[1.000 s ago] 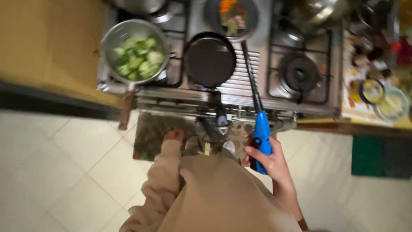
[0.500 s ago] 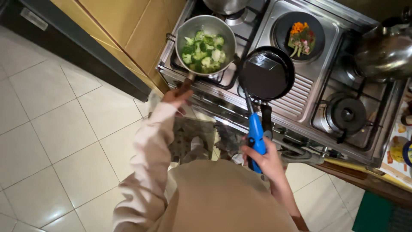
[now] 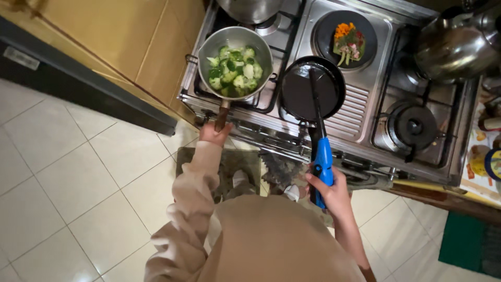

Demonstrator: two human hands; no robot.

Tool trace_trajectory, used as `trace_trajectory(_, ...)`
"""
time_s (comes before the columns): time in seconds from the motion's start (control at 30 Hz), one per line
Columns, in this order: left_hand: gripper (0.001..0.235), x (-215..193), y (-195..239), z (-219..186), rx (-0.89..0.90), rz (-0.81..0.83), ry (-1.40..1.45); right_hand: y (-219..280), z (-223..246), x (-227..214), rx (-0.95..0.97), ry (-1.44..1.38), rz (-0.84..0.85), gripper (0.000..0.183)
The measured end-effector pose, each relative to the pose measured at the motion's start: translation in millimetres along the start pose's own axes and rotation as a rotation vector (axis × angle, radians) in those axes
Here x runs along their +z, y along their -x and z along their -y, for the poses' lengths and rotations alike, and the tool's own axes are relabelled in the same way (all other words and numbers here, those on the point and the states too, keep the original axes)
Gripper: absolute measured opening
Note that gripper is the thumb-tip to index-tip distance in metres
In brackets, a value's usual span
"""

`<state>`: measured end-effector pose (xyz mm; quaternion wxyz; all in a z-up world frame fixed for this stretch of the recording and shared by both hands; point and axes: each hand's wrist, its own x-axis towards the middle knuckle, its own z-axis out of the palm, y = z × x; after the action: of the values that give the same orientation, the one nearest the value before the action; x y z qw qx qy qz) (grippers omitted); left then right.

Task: The person fills a small pot with water, adds broccoli florets by hand, and places it on a gas stove. The person then uses a blue lighter to ignite several burners on the stove and moves the pot and a pan between them.

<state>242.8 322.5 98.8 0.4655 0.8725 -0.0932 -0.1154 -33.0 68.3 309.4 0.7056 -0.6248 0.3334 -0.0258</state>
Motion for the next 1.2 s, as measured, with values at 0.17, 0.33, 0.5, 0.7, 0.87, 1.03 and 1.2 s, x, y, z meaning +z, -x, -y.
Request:
trace_trajectory(0.17, 0.047, -11.7, 11.7, -49.8, 0.005, -0.070, -0.110, 4.8, 8.9, -6.4, 0.015, 0.051, -0.072, 0.030)
trace_trajectory(0.33, 0.049, -32.4, 20.5, -120.2, 0.037, 0.032, -0.126, 8.4, 10.7, -17.7, -0.004, -0.058, -0.096, 0.031)
trace_trajectory(0.5, 0.049, -17.4, 39.1, -193.9, 0.030, 0.186, -0.046, 16.9, 6.0, -45.8, -0.033, -0.087, -0.190, 0.030)
trace_trajectory(0.7, 0.044, 53.2, 64.4, -258.8, 0.025, 0.310, 0.094, 39.2, -1.9, -101.5, -0.070, -0.173, -0.330, 0.031)
trace_trajectory(0.87, 0.045, 116.1, 94.2, -291.5, 0.049, 0.458, 0.227, 64.4, -11.5, -154.8, -0.066, -0.178, -0.510, 0.029)
trace_trajectory(1.03, 0.050, 182.4, 113.6, -312.7, 0.142, 0.496, 0.107, 83.4, -29.9, -202.2, -0.021, -0.251, -0.571, 0.028)
trace_trajectory(1.2, 0.051, 252.6, 133.1, -322.1, 0.154, 0.546, 0.111, 87.9, -50.5, -237.3, 0.005, -0.283, -0.600, 0.027)
